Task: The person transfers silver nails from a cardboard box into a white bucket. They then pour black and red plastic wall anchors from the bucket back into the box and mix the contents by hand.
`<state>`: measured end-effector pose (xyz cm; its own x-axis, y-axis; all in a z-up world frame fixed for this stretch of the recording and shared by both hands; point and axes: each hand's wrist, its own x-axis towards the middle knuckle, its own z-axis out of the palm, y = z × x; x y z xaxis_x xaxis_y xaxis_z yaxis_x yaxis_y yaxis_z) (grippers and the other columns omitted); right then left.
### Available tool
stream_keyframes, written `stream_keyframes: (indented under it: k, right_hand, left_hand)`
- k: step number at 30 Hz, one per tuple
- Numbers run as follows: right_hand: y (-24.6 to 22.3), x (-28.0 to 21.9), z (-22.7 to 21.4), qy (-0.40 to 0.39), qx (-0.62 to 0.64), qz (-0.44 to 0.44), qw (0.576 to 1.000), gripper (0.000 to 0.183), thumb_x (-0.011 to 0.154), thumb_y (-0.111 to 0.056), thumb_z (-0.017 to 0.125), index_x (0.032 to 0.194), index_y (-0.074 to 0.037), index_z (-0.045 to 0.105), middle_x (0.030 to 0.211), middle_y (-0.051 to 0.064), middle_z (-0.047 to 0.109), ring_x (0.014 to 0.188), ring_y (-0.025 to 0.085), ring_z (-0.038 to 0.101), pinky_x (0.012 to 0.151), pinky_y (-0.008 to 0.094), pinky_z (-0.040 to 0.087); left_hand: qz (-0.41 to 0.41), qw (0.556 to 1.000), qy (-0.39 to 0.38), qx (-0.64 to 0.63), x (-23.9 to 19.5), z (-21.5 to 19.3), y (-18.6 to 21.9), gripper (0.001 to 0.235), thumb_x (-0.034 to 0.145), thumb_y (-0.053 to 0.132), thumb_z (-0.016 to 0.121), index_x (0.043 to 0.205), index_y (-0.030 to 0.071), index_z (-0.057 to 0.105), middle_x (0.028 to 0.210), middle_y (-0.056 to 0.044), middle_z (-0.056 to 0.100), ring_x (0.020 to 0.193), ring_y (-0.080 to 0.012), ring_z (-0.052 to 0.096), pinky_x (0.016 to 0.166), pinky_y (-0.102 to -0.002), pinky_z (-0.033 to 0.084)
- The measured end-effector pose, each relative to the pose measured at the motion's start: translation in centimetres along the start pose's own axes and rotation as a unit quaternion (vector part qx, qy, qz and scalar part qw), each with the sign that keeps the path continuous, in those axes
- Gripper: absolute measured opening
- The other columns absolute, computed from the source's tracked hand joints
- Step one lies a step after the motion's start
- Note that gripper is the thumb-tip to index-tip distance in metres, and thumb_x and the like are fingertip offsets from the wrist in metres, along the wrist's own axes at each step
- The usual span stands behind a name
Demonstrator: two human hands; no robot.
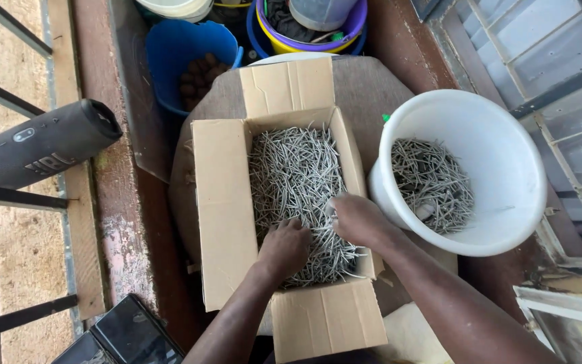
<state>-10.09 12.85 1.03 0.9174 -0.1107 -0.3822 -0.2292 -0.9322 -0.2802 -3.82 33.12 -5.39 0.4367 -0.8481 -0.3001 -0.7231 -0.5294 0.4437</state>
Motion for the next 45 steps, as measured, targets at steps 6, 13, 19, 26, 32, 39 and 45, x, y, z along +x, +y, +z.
stream_keyframes:
  k: [6,13,19,26,32,39,45]
  right_hand:
    - [-0.6,-1.4,4.4,-0.052,-0.060,-0.065,0.995,0.030,0.086,-0.031,0.082,0.111,-0.017,0.077,0.106,0.012,0.073,0.105,0.034,0.073,0.090,0.048,0.062]
    - [-1.6,-3.1,6.3,-0.091,-0.114,0.012,0.989,0.018,0.088,-0.014,0.080,0.104,-0.006,0.075,0.109,0.014,0.063,0.091,0.038,0.068,0.073,0.055,0.057]
    - [-3.9,-4.2,4.3,-0.060,0.014,-0.015,0.998,0.014,0.102,-0.004,0.065,0.091,-0.004,0.075,0.099,0.014,0.071,0.079,0.030,0.074,0.073,0.045,0.065]
    - [-4.7,-8.9,-7.8,-0.029,0.182,0.029,0.982,0.024,0.100,-0.027,0.060,0.107,-0.014,0.079,0.107,0.005,0.075,0.096,0.024,0.072,0.088,0.042,0.053]
    - [9.3,-11.1,-14.4,0.135,0.178,0.179,0.958,0.036,0.091,-0.026,0.067,0.125,-0.019,0.077,0.124,0.000,0.080,0.108,0.019,0.076,0.094,0.037,0.055]
    - [19.5,-7.2,-11.5,-0.125,0.111,0.284,0.944,0.121,0.084,-0.074,0.072,0.170,-0.009,0.018,0.177,0.017,0.019,0.162,0.038,0.028,0.132,0.052,0.027]
    - [19.2,-6.0,-12.4,-0.020,0.280,0.266,0.922,0.050,0.092,-0.030,0.080,0.139,-0.021,0.070,0.157,0.005,0.061,0.140,0.026,0.060,0.112,0.039,0.048]
  left_hand:
    - [-0.024,0.988,-0.016,0.148,-1.7,0.9,0.6,0.022,0.099,0.027,0.062,0.108,0.019,0.080,0.113,-0.010,0.070,0.109,-0.0311,0.066,0.090,-0.051,0.046]
    - [0.029,0.994,-0.104,-0.030,-3.8,-2.6,2.5,0.023,0.110,0.029,0.057,0.122,0.021,0.075,0.118,-0.011,0.064,0.104,-0.0286,0.066,0.086,-0.053,0.060]
    - [-0.023,0.986,-0.111,0.122,-4.1,-1.9,1.8,0.023,0.098,0.016,0.056,0.097,0.016,0.079,0.101,-0.009,0.074,0.091,-0.0282,0.072,0.085,-0.049,0.056]
    - [-0.118,0.991,0.047,-0.039,-2.8,0.7,1.7,0.035,0.103,0.019,0.046,0.135,0.009,0.056,0.132,-0.016,0.057,0.123,-0.0403,0.056,0.095,-0.054,0.057]
    - [-0.071,0.990,0.118,-0.037,-2.5,-4.0,5.7,0.030,0.101,0.019,0.046,0.121,0.014,0.068,0.117,-0.009,0.072,0.106,-0.0336,0.069,0.089,-0.053,0.055]
    - [0.258,0.913,0.275,-0.158,1.3,-10.8,14.3,0.033,0.102,0.002,0.047,0.127,0.001,0.070,0.133,-0.021,0.071,0.117,-0.0361,0.071,0.097,-0.050,0.061]
    - [0.251,0.907,0.306,-0.145,2.7,-10.7,15.0,0.019,0.100,0.003,0.060,0.114,0.002,0.073,0.117,-0.013,0.071,0.101,-0.0331,0.065,0.074,-0.047,0.060]
